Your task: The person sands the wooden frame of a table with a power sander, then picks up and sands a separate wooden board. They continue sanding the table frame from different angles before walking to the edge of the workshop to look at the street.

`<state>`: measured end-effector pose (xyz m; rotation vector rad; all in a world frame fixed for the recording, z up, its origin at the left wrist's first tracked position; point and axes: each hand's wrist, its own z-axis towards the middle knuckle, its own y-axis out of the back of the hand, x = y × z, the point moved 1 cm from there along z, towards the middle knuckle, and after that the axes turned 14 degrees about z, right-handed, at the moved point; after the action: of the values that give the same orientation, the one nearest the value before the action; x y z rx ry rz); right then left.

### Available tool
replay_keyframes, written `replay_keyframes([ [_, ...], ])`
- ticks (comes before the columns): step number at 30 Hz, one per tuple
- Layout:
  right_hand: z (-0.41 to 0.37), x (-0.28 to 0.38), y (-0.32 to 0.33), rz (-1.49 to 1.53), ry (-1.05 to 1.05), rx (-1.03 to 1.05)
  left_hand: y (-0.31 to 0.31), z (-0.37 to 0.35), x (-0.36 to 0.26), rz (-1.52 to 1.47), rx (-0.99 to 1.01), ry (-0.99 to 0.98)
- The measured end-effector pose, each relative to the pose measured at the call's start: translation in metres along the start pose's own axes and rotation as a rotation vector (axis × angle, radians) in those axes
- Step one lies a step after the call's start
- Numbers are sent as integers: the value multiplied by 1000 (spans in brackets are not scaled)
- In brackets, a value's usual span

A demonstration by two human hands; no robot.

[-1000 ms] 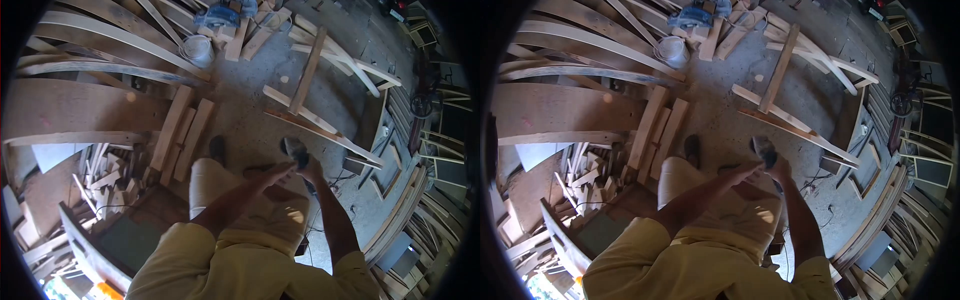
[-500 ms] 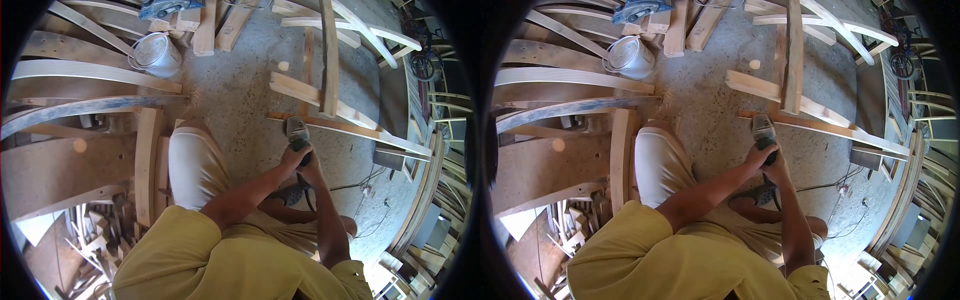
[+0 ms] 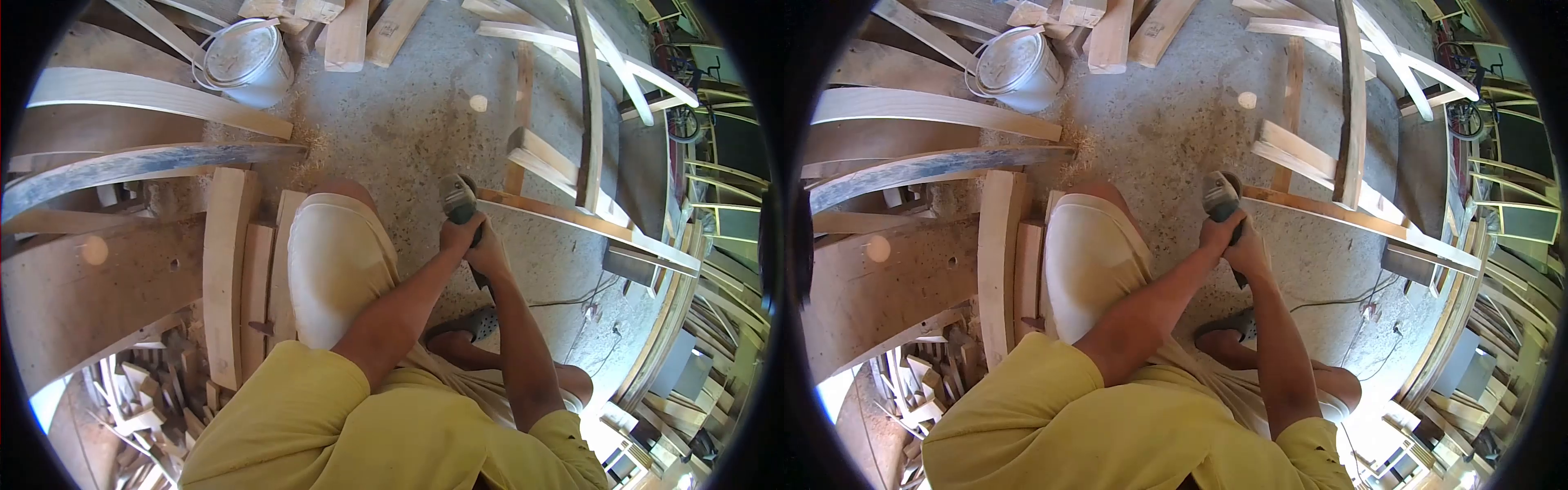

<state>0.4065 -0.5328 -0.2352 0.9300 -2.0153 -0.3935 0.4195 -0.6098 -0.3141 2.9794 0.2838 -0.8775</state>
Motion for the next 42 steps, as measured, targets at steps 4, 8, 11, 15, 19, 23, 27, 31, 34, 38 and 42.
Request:
replay_keyframes([
  [4, -29, -8, 15, 44, -69, -49, -25, -16, 5, 158, 41, -111],
  [8, -39, -19, 26, 197, -107, -194, -42, -27, 3, 304, 91, -226],
  [11, -19, -35, 12, 176, 80, -179, -26, -8, 13, 197, 73, -151],
  [15, -13, -19, 4, -28, -7, -49, -10, -14, 18, -31, 13, -75],
  [19, -48, -26, 27, 67, -29, -139, -42, -32, 23, 115, 55, -120],
  [23, -68, -51, 47, 252, -112, -345, -74, -53, -1, 359, 240, -266],
  [27, -39, -74, 29, 453, 69, -260, -61, -29, 10, 326, 205, -241],
  [31, -30, -25, 23, 92, -65, -96, -31, -21, 22, 34, 3, -95],
  [34, -39, -21, 37, 54, -96, -97, -51, -21, 23, 84, 34, -197],
  [38, -86, -57, 80, 148, -179, -345, -96, -64, -12, 394, 254, -245],
  [42, -102, -74, 93, 361, -121, -584, -126, -74, -17, 516, 410, -474],
])
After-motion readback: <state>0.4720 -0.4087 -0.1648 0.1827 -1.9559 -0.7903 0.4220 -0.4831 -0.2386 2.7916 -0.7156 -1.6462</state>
